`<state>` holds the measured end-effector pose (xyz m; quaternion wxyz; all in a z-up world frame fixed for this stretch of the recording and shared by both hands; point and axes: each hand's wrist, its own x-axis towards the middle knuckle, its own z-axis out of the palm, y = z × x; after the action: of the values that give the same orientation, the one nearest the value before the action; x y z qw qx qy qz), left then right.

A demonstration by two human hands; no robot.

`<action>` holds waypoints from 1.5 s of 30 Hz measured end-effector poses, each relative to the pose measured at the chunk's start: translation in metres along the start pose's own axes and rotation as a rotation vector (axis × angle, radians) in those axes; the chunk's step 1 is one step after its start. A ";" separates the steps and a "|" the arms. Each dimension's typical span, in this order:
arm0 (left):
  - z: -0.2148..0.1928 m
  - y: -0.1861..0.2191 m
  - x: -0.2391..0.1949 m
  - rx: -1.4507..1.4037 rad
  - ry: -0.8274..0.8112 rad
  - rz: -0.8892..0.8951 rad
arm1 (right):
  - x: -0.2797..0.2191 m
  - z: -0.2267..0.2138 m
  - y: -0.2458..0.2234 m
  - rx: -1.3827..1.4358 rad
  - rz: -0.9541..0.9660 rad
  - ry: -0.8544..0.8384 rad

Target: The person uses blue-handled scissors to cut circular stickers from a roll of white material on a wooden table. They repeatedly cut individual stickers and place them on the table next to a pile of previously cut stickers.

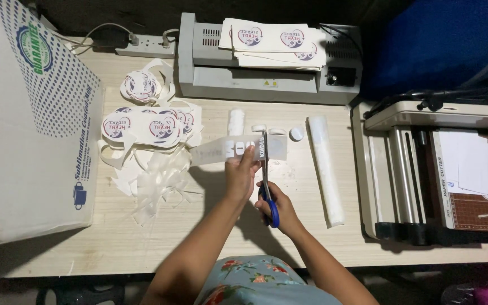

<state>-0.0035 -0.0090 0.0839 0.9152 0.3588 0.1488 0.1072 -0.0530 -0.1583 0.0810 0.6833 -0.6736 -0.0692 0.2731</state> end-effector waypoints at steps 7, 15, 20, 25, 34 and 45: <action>-0.021 -0.032 0.035 -0.094 0.032 -0.104 | 0.003 -0.006 0.023 0.152 0.090 -0.043; -0.050 -0.028 0.080 -0.142 0.176 -0.010 | -0.007 -0.046 0.017 0.221 0.080 -0.552; -0.035 -0.050 0.058 -0.067 0.228 -0.084 | 0.035 -0.044 0.014 0.254 -0.138 -0.006; -0.030 -0.082 0.041 -0.159 0.128 -0.094 | 0.084 -0.047 0.014 0.243 -0.208 0.385; -0.059 -0.128 0.051 -0.195 0.339 -0.468 | 0.073 -0.075 -0.006 0.129 -0.195 0.616; 0.026 0.017 -0.051 0.796 -0.238 -0.530 | 0.051 -0.084 -0.097 -0.288 -0.012 0.115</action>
<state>-0.0437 -0.0283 0.1233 0.7134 0.6404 0.1587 -0.2361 0.0563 -0.2029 0.1531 0.5840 -0.7788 -0.0724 0.2173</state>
